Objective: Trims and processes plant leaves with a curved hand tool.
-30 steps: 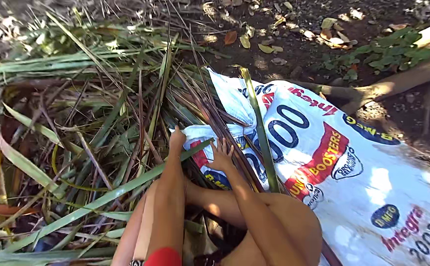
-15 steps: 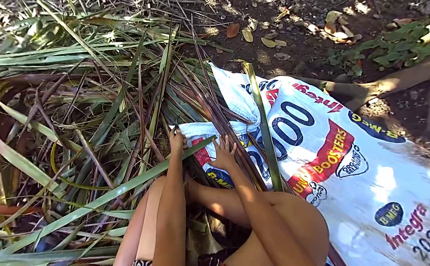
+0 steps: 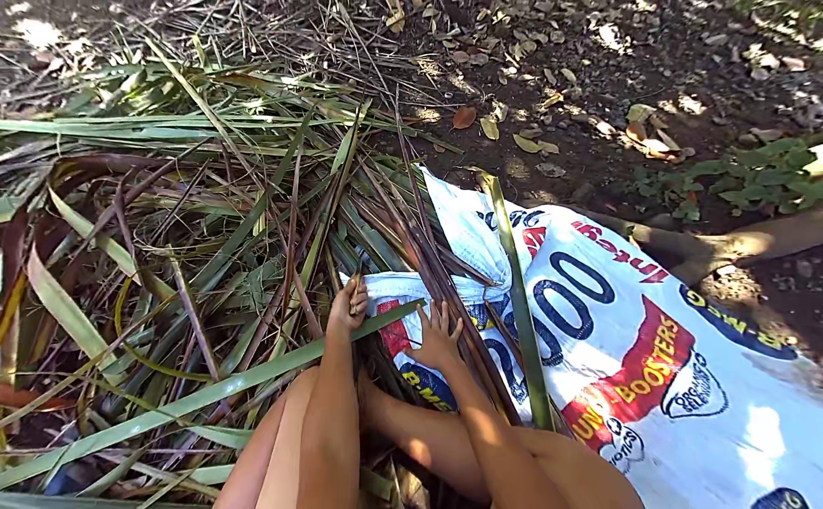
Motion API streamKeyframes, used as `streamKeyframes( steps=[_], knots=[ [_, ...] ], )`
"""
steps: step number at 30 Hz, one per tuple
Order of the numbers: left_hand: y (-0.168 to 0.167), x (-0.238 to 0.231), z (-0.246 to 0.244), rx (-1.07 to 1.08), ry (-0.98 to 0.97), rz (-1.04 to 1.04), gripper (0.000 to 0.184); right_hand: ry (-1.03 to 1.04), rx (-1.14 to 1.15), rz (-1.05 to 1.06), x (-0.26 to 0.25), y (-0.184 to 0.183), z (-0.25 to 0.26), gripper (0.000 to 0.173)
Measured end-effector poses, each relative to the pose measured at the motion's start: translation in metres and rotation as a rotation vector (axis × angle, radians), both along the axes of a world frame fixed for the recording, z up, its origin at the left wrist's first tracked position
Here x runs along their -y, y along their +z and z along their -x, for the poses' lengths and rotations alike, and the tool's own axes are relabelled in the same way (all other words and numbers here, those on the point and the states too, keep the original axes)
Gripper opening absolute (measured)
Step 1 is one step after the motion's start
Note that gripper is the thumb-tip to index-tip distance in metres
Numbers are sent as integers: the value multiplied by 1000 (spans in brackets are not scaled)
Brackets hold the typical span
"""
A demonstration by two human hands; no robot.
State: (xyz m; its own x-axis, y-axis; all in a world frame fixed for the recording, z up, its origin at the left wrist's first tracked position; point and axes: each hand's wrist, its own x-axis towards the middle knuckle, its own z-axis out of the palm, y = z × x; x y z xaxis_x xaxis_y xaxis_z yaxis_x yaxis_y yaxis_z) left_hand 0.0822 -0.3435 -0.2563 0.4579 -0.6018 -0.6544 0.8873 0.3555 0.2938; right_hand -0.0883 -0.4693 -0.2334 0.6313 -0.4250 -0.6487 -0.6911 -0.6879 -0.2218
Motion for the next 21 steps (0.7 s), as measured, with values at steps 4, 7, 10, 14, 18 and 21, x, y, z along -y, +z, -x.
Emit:
streamKeyframes(
  steps=[4,7,10,14,18,21],
  knots=[
    [19,5,31,6,-36,298,31,3,8,6,0,-1,1,112],
    [31,7,46,23,-58,431,30,4,4,-1,1,0,2,113],
    [60,5,53,108,-119,715,16,-83,109,-75,6,19,0,100],
    [129,-4,33,463,-259,403,41,-321,445,-49,-1,66,-4,71],
    [118,-10,6,518,-99,-250,21,-307,301,25,1,66,10,78],
    [71,2,-5,484,52,-622,19,-252,99,40,-7,32,23,101]
  ],
)
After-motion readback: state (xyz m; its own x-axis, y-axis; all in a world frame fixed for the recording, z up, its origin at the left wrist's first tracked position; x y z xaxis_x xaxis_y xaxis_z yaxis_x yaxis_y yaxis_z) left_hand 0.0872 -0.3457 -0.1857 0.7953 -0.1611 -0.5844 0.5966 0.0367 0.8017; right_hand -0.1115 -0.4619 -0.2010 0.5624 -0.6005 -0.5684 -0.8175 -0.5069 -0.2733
